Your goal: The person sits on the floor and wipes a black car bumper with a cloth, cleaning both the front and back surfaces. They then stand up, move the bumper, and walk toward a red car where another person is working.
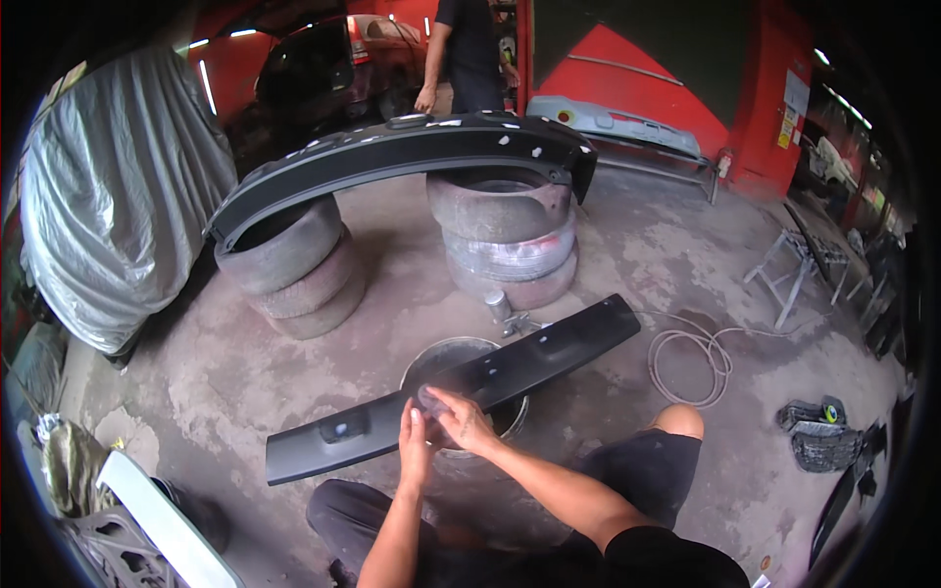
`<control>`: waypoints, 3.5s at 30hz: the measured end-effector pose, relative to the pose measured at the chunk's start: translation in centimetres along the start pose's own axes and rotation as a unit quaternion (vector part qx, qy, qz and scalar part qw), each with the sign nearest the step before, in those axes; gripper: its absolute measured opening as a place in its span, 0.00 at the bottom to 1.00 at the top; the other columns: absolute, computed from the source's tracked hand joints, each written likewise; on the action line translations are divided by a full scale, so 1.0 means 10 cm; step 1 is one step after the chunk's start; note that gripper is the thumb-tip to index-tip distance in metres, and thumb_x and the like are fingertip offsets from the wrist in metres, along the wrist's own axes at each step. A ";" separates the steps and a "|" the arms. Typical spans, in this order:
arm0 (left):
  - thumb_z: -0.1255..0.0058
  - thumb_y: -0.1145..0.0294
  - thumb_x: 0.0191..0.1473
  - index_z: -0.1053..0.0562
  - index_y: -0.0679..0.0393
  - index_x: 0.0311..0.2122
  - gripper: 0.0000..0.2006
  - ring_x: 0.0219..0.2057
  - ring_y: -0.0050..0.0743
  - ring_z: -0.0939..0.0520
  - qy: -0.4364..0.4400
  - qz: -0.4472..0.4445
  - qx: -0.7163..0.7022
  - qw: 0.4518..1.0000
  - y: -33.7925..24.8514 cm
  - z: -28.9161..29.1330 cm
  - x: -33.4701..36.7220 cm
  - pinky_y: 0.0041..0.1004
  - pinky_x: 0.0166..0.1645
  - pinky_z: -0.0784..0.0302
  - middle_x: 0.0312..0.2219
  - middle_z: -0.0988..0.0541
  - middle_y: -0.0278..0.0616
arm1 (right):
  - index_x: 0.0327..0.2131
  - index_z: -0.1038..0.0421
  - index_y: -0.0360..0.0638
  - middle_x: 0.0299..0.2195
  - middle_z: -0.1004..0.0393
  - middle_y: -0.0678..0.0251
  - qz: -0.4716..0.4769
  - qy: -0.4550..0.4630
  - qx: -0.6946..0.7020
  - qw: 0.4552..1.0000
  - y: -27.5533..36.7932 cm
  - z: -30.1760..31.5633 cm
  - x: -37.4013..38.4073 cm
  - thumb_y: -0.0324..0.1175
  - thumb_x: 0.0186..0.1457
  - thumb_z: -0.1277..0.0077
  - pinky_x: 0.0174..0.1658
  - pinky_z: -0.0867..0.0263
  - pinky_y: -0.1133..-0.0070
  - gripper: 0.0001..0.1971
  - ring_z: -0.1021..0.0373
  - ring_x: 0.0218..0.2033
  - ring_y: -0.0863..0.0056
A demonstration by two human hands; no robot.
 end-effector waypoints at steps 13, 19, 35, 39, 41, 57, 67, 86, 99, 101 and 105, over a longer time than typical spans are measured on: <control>0.50 0.48 0.63 0.24 0.64 0.56 0.28 0.55 0.65 0.26 -0.129 -0.145 0.519 0.832 -0.38 0.40 0.58 0.51 0.61 0.34 0.51 0.23 0.64 | 0.68 0.42 0.44 0.70 0.52 0.43 -0.131 0.158 -0.480 0.853 -0.47 1.34 0.14 0.38 0.60 0.49 0.70 0.57 0.49 0.33 0.57 0.71 0.39; 0.56 0.55 0.65 0.37 0.48 0.68 0.28 0.66 0.60 0.38 0.004 -0.214 0.745 0.632 0.34 -0.75 0.91 0.63 0.69 0.51 0.61 0.30 0.50 | 0.69 0.44 0.40 0.71 0.56 0.39 -0.124 0.150 -0.515 0.835 -0.55 1.20 0.09 0.42 0.61 0.49 0.71 0.58 0.49 0.35 0.60 0.72 0.36; 0.58 0.52 0.66 0.33 0.46 0.66 0.25 0.66 0.59 0.37 -0.139 -0.141 0.809 0.553 -0.02 0.75 0.66 0.59 0.67 0.46 0.62 0.31 0.52 | 0.68 0.46 0.36 0.68 0.52 0.34 -0.093 0.164 -0.557 0.809 -0.61 1.15 0.11 0.56 0.60 0.47 0.67 0.47 0.48 0.43 0.52 0.69 0.34; 0.56 0.57 0.65 0.31 0.52 0.64 0.25 0.68 0.58 0.39 -0.008 -0.263 0.714 0.649 0.54 -0.76 0.61 0.61 0.71 0.53 0.67 0.37 0.51 | 0.69 0.47 0.38 0.69 0.53 0.34 -0.103 0.184 -0.560 0.801 -0.62 1.17 0.16 0.54 0.61 0.47 0.67 0.45 0.49 0.42 0.52 0.69 0.34; 0.56 0.58 0.64 0.28 0.54 0.61 0.23 0.68 0.56 0.39 0.089 -0.260 0.720 0.637 0.68 -1.17 0.60 0.60 0.71 0.52 0.66 0.35 0.50 | 0.69 0.45 0.42 0.69 0.51 0.37 -0.098 0.204 -0.611 0.759 -0.63 1.20 0.16 0.51 0.59 0.44 0.65 0.40 0.52 0.40 0.48 0.68 0.35; 0.53 0.59 0.62 0.23 0.51 0.54 0.18 0.62 0.68 0.35 -0.426 0.030 0.676 0.600 -0.48 2.93 -0.04 0.63 0.62 0.36 0.63 0.36 0.56 | 0.68 0.42 0.46 0.67 0.45 0.40 -0.044 0.193 -0.620 0.759 -0.56 1.18 0.18 0.55 0.59 0.44 0.62 0.35 0.58 0.39 0.42 0.66 0.39; 0.54 0.82 0.55 0.23 0.63 0.53 0.20 0.64 0.74 0.38 -0.241 -0.244 0.606 0.718 0.47 0.21 -0.24 0.53 0.68 0.39 0.62 0.34 0.66 | 0.69 0.44 0.49 0.69 0.49 0.42 -0.051 0.182 -0.618 0.763 -0.65 1.21 0.15 0.57 0.60 0.48 0.64 0.37 0.58 0.39 0.46 0.68 0.40; 0.51 0.68 0.65 0.28 0.66 0.56 0.17 0.47 0.47 0.19 0.048 -0.216 0.459 0.860 -0.20 -0.50 1.08 0.38 0.53 0.24 0.50 0.21 0.53 | 0.57 0.28 0.43 0.58 0.32 0.56 0.018 -0.253 -0.194 0.948 -0.28 1.33 0.15 0.31 0.57 0.45 0.55 0.32 0.67 0.22 0.31 0.55 0.62; 0.54 0.69 0.66 0.28 0.68 0.55 0.17 0.50 0.61 0.25 0.023 -0.296 0.652 0.697 0.13 -0.26 1.35 0.46 0.57 0.31 0.46 0.22 0.59 | 0.50 0.22 0.50 0.57 0.28 0.64 0.035 -0.167 -0.538 0.826 -1.30 2.23 0.52 0.49 0.60 0.49 0.62 0.48 0.39 0.20 0.38 0.62 0.58; 0.54 0.69 0.66 0.28 0.66 0.55 0.16 0.49 0.60 0.25 0.019 -0.274 0.664 0.695 0.14 -0.27 1.37 0.46 0.56 0.31 0.44 0.22 0.57 | 0.52 0.23 0.49 0.59 0.30 0.64 -0.010 -0.190 -0.562 0.805 -1.45 2.75 0.55 0.49 0.63 0.52 0.62 0.47 0.41 0.21 0.39 0.62 0.59; 0.54 0.71 0.65 0.28 0.65 0.55 0.16 0.48 0.58 0.24 0.008 -0.238 0.677 0.696 0.20 -0.24 1.42 0.46 0.55 0.30 0.43 0.21 0.56 | 0.55 0.25 0.51 0.61 0.32 0.65 -0.121 -0.249 -0.574 0.770 -1.81 3.78 0.47 0.50 0.64 0.52 0.64 0.46 0.46 0.22 0.41 0.64 0.57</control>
Point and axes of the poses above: each hand's wrist, its own x-axis towards the middle knuckle, its own z-axis out of the back of the hand, y = z × x, the point moved 5 cm from there along x, towards the middle knuckle
